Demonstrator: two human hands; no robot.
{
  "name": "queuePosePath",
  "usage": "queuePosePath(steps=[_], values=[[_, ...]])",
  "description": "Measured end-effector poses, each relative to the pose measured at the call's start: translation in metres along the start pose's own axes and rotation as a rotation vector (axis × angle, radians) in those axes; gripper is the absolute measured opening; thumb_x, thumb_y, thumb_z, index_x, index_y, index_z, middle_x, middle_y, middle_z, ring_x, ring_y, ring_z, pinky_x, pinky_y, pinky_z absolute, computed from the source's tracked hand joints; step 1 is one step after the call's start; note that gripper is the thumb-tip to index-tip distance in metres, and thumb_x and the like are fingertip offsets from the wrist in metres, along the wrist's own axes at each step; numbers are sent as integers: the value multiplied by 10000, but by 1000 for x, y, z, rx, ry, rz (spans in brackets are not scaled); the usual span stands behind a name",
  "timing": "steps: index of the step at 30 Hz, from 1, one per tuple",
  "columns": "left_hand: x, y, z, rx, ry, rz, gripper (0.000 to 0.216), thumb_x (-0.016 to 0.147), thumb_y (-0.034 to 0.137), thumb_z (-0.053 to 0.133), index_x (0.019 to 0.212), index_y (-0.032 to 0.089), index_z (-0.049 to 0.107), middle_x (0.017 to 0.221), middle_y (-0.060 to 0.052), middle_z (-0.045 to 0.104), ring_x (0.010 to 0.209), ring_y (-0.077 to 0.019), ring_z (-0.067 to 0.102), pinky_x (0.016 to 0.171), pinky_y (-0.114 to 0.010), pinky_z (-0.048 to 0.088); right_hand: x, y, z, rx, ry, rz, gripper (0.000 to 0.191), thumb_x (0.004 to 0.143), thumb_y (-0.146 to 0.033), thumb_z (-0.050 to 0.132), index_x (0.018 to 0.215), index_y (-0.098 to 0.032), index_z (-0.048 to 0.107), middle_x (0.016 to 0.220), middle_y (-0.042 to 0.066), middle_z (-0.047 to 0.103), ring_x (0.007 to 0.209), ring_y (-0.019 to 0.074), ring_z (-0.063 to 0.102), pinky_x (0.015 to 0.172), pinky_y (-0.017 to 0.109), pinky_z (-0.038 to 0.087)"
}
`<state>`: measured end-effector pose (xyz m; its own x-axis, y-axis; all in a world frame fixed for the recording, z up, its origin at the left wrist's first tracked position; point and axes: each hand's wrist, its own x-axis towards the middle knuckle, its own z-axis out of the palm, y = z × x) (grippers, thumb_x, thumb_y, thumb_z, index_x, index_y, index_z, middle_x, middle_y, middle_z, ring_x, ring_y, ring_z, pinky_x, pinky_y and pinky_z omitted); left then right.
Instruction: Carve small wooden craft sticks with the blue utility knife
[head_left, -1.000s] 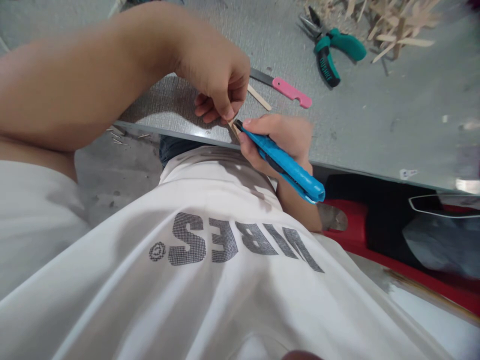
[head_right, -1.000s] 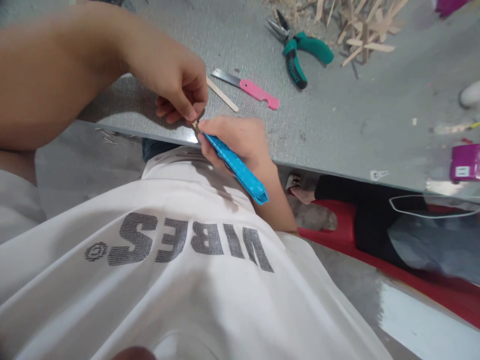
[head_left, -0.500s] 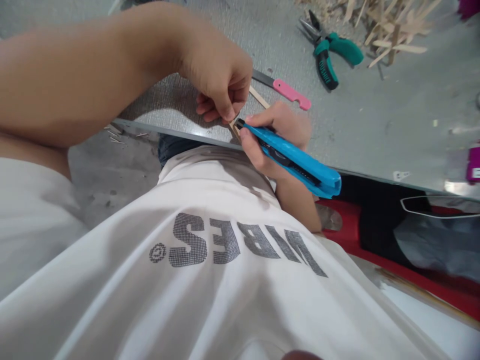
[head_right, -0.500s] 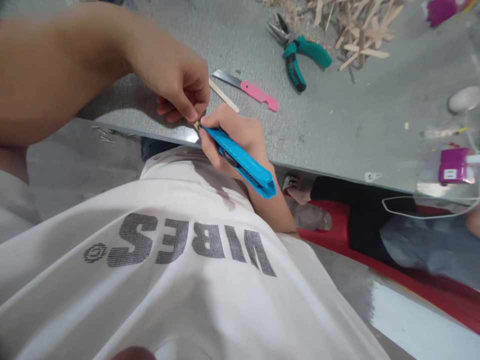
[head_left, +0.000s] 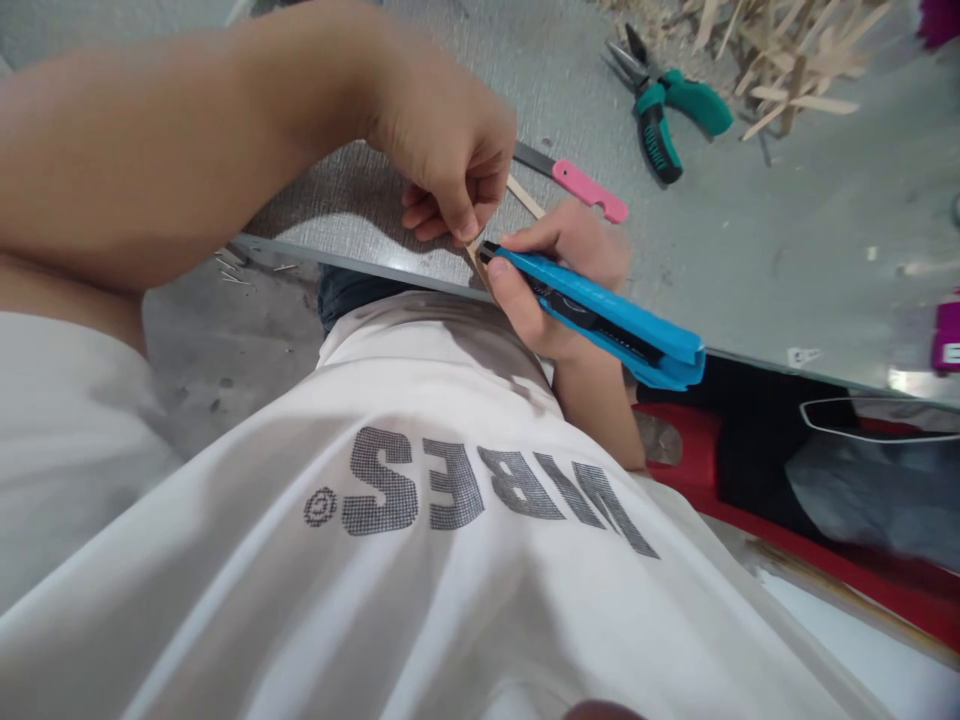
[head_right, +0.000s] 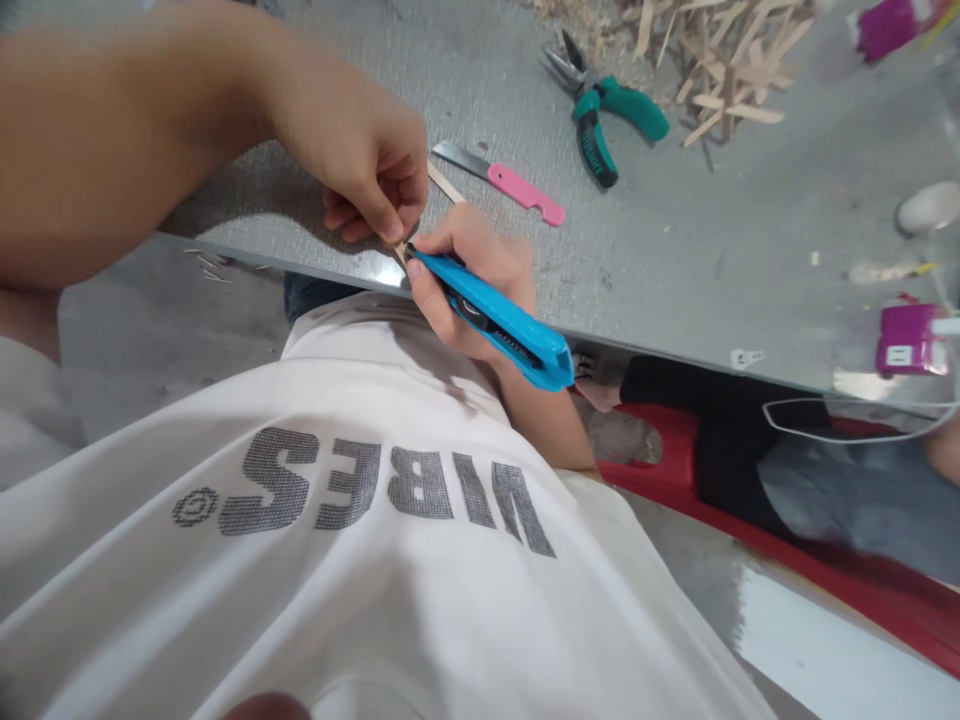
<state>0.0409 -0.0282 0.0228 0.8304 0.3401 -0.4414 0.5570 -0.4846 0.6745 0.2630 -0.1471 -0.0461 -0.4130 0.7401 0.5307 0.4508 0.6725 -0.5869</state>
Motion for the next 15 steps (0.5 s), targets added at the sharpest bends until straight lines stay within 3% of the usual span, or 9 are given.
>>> queuePosePath(steps=[2,6,15], values=[[0,2,0,-15,3,-7,436,567,620,657,659,199,725,631,-106,751,551,-246,684,623,-392,525,0,-4,0,-11,48,-60,395,1138,-639,629,1029,-265,694,802,0,719,627,160,637,632,341,575],[1,3,-1,-14,-13,-12,436,574,614,667,671,195,735,657,-107,765,567,-251,691,658,-414,538,1,-10,-1,-26,150,-223,148,1103,-363,743,1040,-232,720,791,-25,741,611,103,671,633,261,563],[-1,10,-3,-7,-36,-57,452,527,636,638,664,209,698,642,-123,744,547,-267,680,677,-447,524,-11,-6,0,-221,214,-212,182,1157,-457,682,1142,-290,753,995,7,875,795,187,833,709,314,623]])
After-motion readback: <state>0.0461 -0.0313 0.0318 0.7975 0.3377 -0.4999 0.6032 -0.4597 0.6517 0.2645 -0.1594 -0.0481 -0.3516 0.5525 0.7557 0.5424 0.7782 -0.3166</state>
